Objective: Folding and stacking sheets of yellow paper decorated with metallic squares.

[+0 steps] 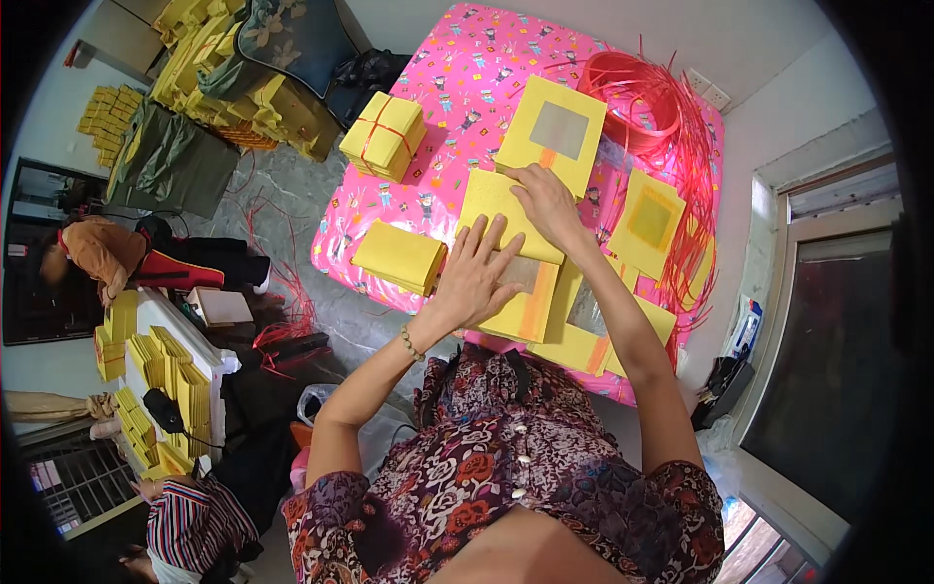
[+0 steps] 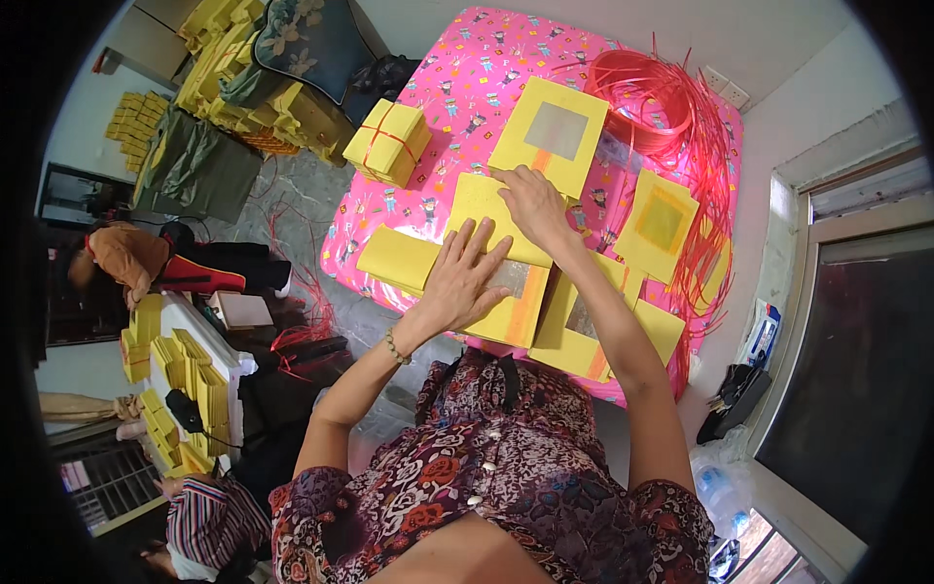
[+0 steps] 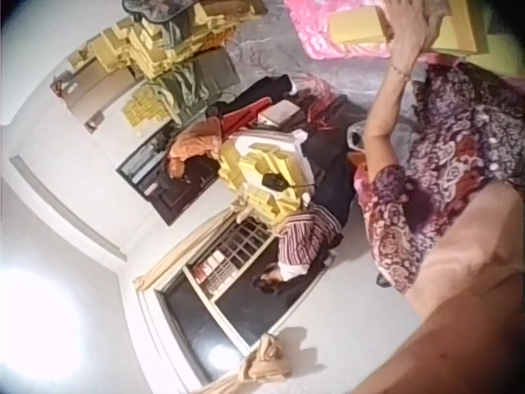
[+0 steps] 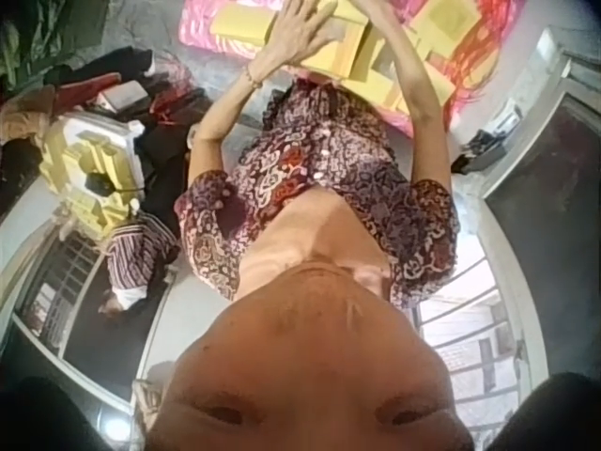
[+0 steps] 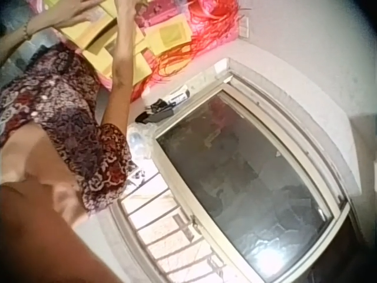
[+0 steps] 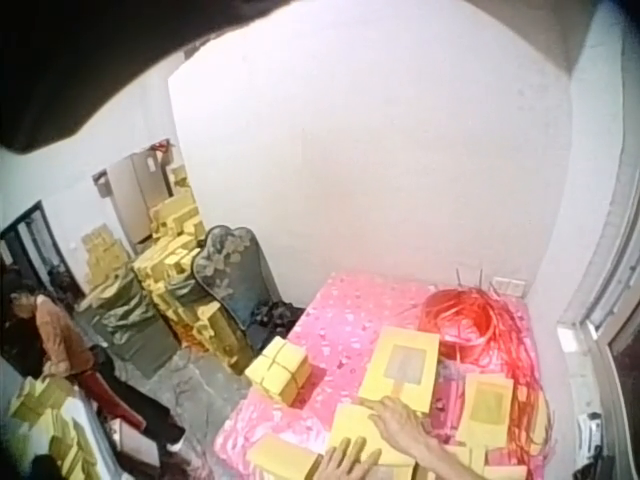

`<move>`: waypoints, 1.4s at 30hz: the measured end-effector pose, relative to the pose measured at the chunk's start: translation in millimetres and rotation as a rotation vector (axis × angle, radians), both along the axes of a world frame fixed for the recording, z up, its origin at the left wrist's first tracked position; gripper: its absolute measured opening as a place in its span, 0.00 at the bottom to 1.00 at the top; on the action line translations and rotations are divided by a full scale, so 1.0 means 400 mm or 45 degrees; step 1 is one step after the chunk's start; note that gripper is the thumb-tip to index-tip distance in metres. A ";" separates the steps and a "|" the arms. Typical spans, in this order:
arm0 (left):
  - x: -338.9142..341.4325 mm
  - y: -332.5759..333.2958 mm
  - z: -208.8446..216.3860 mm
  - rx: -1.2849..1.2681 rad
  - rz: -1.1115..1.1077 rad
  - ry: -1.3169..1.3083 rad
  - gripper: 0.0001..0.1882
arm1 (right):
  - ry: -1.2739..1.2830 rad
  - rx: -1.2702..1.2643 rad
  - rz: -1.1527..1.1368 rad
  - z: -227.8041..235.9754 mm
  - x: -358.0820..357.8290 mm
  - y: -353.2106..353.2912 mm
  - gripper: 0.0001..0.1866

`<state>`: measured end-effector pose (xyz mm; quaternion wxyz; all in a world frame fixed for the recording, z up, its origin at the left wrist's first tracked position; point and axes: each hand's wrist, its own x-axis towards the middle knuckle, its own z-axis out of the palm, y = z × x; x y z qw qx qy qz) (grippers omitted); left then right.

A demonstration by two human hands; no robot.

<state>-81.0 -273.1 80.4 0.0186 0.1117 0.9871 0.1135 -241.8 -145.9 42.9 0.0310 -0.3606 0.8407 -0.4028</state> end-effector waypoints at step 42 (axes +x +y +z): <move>0.008 -0.037 0.004 0.070 -0.010 -0.036 0.38 | -0.040 0.208 0.331 -0.070 0.244 0.230 0.37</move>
